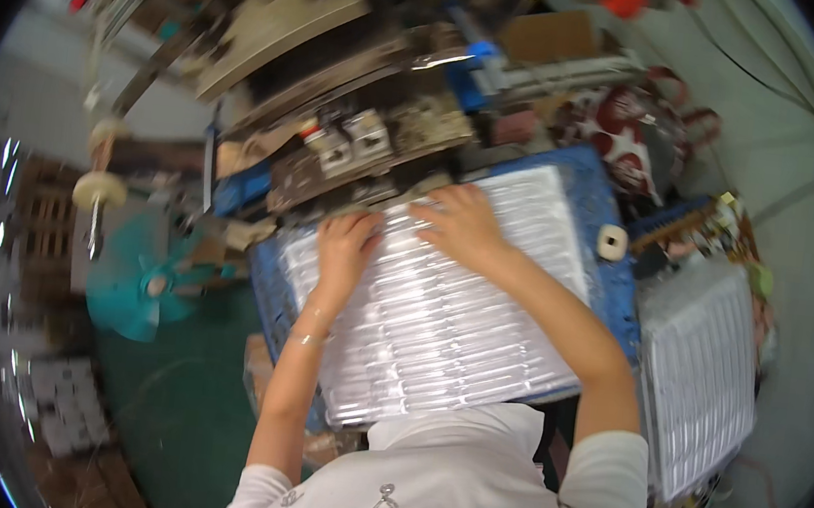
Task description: Inserting small clear components into plastic trays and operating a heat press or stamping machine to seal or mark them.
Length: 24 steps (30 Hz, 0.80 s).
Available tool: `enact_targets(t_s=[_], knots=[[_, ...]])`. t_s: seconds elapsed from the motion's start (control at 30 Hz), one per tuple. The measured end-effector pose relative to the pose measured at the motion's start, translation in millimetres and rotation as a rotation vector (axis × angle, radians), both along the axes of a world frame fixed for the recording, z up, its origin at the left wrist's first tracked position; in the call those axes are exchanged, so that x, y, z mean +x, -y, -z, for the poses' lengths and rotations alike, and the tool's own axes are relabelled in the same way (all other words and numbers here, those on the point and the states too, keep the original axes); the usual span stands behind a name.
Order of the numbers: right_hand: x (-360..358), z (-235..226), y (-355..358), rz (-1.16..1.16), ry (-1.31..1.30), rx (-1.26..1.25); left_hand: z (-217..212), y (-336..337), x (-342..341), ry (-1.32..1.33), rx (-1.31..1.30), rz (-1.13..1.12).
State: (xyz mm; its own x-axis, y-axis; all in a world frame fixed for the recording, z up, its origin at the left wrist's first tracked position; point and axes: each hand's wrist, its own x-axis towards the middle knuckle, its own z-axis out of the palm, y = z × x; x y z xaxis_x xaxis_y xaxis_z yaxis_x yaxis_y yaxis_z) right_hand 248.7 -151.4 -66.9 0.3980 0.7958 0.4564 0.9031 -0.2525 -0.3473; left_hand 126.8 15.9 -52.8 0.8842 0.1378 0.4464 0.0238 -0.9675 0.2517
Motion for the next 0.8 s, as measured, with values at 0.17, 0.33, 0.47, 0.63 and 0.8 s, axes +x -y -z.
enact_targets(t_s=[0.17,0.33,0.47,0.63,0.8], knots=[[-1,-10,-3,0.005,0.064,-0.01,5,-15,-11,-0.002,-0.043,-0.055],[-32,-40,-17,-0.101,-0.022,-0.021,3,-22,-19,0.001,-0.033,-0.028],[-47,-35,-30,-0.234,-0.081,-0.248,0,-18,-22,-0.01,-0.015,-0.061],[-29,-60,-18,-0.48,-0.685,-0.161,-35,-3,-33,0.171,-0.131,-0.342],[16,-75,31,-0.258,-1.483,0.175,-85,14,2,0.373,-0.091,-0.304]])
